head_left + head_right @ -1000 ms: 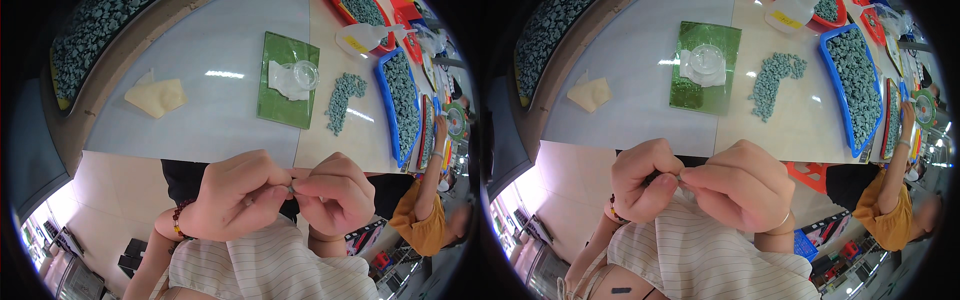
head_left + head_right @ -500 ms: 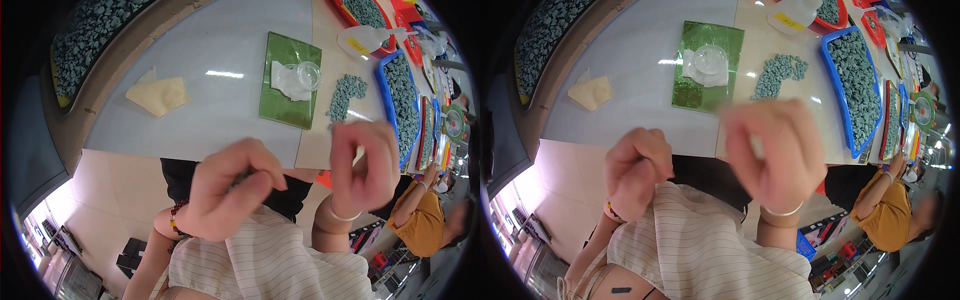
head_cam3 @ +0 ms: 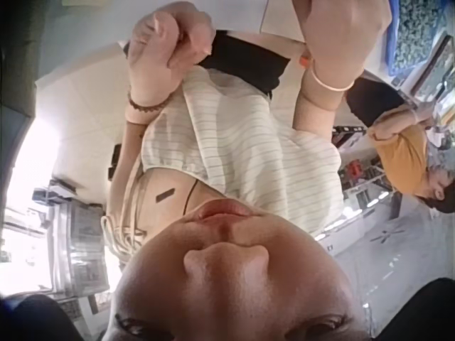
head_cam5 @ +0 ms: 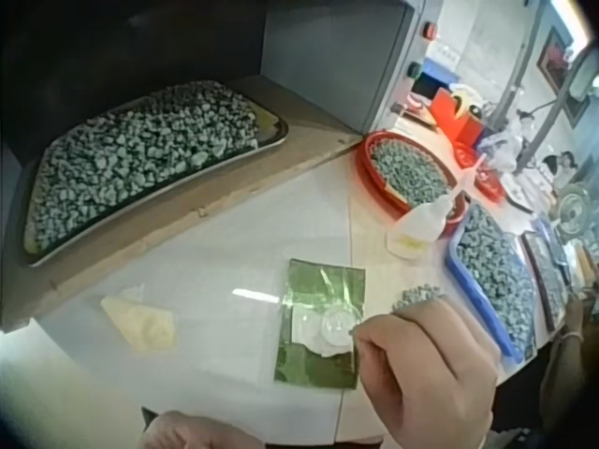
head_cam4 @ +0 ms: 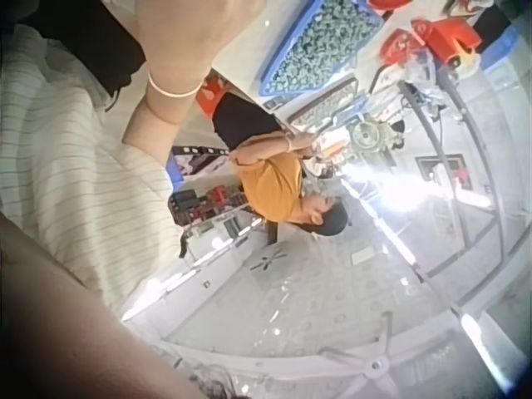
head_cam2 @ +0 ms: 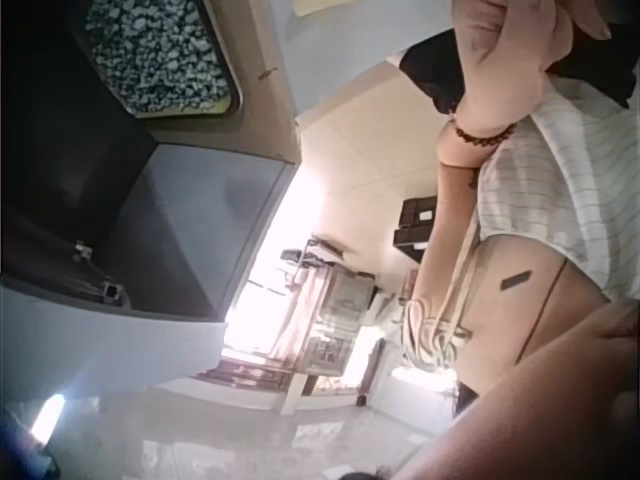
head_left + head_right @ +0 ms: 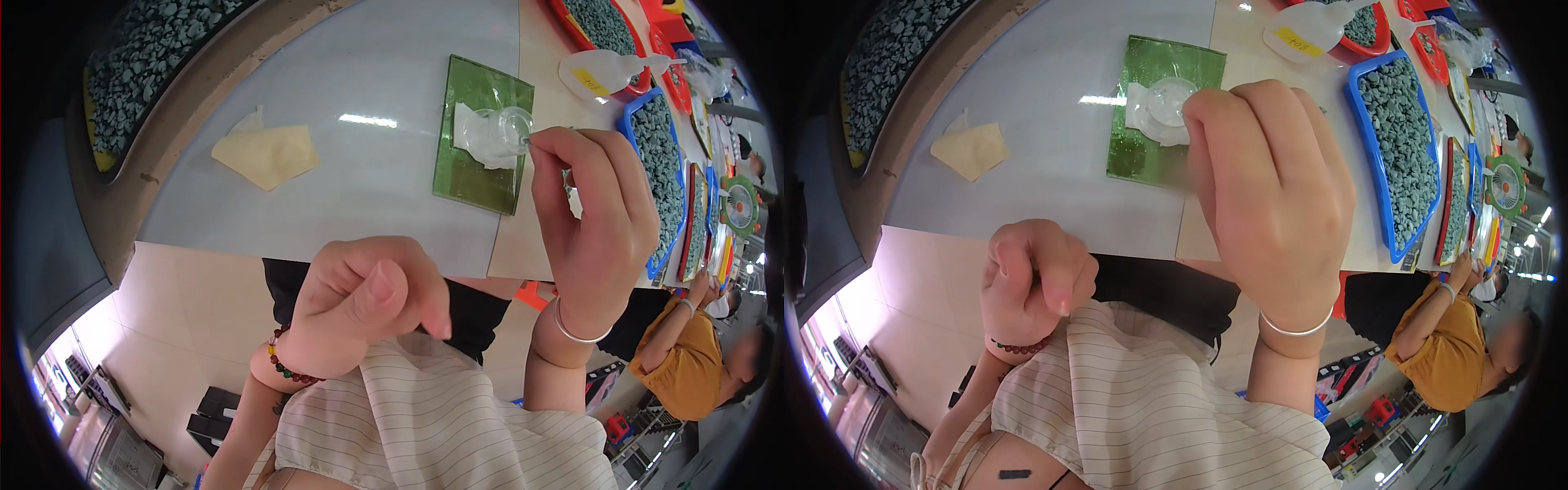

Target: The person sorts small blue plastic molded parts by hand, inspecting them at a production workbench.

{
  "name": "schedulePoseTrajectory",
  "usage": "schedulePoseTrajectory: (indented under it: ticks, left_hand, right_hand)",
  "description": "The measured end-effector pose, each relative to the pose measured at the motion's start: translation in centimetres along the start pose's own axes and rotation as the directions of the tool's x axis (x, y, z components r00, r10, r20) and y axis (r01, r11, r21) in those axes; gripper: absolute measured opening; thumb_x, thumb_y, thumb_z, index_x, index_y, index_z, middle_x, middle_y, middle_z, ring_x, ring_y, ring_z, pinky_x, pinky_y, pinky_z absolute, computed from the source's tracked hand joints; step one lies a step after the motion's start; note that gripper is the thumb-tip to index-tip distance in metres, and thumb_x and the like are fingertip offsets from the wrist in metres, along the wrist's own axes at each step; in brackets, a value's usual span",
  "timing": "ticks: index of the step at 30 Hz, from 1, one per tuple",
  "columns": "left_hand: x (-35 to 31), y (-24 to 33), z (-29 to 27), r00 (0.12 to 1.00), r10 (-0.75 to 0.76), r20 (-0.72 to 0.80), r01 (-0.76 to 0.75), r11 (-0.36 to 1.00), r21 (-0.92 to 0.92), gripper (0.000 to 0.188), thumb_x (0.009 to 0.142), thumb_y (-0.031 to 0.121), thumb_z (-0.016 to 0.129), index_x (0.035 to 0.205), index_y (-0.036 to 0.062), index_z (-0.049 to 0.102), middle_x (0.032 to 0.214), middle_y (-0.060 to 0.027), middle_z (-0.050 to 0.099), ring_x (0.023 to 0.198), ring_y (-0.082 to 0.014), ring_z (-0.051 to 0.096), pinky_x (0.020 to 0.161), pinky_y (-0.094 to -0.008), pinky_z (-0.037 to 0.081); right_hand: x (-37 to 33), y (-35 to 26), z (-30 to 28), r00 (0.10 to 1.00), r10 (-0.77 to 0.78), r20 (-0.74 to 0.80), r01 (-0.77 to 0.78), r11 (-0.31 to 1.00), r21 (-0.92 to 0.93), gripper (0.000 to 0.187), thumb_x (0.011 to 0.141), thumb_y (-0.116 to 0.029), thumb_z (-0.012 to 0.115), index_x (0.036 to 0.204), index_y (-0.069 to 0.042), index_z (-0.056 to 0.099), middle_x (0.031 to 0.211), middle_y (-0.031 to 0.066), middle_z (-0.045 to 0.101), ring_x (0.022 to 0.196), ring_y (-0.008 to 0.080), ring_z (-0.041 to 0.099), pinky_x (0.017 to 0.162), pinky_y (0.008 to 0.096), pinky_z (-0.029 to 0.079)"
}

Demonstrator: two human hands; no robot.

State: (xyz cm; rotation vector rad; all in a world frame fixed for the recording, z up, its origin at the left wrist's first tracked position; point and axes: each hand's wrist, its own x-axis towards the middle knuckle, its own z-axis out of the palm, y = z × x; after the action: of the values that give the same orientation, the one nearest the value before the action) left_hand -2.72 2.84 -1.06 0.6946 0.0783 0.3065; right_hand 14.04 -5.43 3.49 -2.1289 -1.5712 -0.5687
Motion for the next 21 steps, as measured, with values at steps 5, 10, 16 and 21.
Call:
schedulePoseTrajectory:
  ticks: [5,10,16,21]
  left_hand:
    - [-0.1,1.4,0.7,0.981,-0.145,-0.129,0.139,0.989,-0.051,0.035,0.092,0.031,0.042,0.099,-0.0024,0.05,0.067,-0.0032,0.052,0.051,-0.0044,0.035,0.047,-0.0193,0.028]
    - [-0.6,-0.1,0.1,0.961,0.275,0.0,-0.261,0.911,0.321,0.031,0.082,0.005,0.055,0.111,-0.0023,0.047,0.074,-0.0058,0.058,0.057,-0.0078,0.046,0.051,-0.0207,0.037]
    - [1.0,0.8,0.0,0.908,0.347,0.234,-0.408,0.608,0.681,0.013,0.08,-0.001,0.058,0.09,-0.0018,0.05,0.082,-0.0145,0.062,0.061,-0.0147,0.06,0.054,-0.0244,0.047]
    - [0.0,-0.4,1.9,0.93,0.347,-0.124,-0.289,0.897,0.335,0.02,0.071,-0.007,0.067,0.083,-0.0013,0.052,0.079,-0.0155,0.063,0.069,-0.0172,0.064,0.058,-0.0241,0.05]
  right_hand:
    - [-0.3,-0.5,-0.4,0.994,0.103,-0.037,-0.094,0.978,0.187,0.015,0.064,0.01,0.063,0.075,0.001,0.057,0.071,0.0055,0.055,0.054,0.0119,0.048,0.048,0.0216,0.037]
    - [-2.2,-2.4,-1.5,0.966,0.256,0.027,-0.191,0.643,0.742,0.017,0.069,-0.01,0.064,0.064,0.002,0.052,0.062,0.0063,0.05,0.052,0.0143,0.043,0.048,0.0254,0.033]
    - [-3.6,-3.4,-2.6,0.936,0.296,0.189,-0.317,0.48,0.818,0.025,0.054,0.01,0.063,0.076,-0.004,0.064,0.067,0.0043,0.057,0.054,0.0128,0.051,0.044,0.0214,0.038]
    - [-3.4,-3.7,-2.8,0.945,0.276,0.177,-0.308,0.563,0.766,0.028,0.053,0.009,0.066,0.077,-0.005,0.064,0.07,0.0047,0.057,0.055,0.013,0.052,0.045,0.0225,0.041]
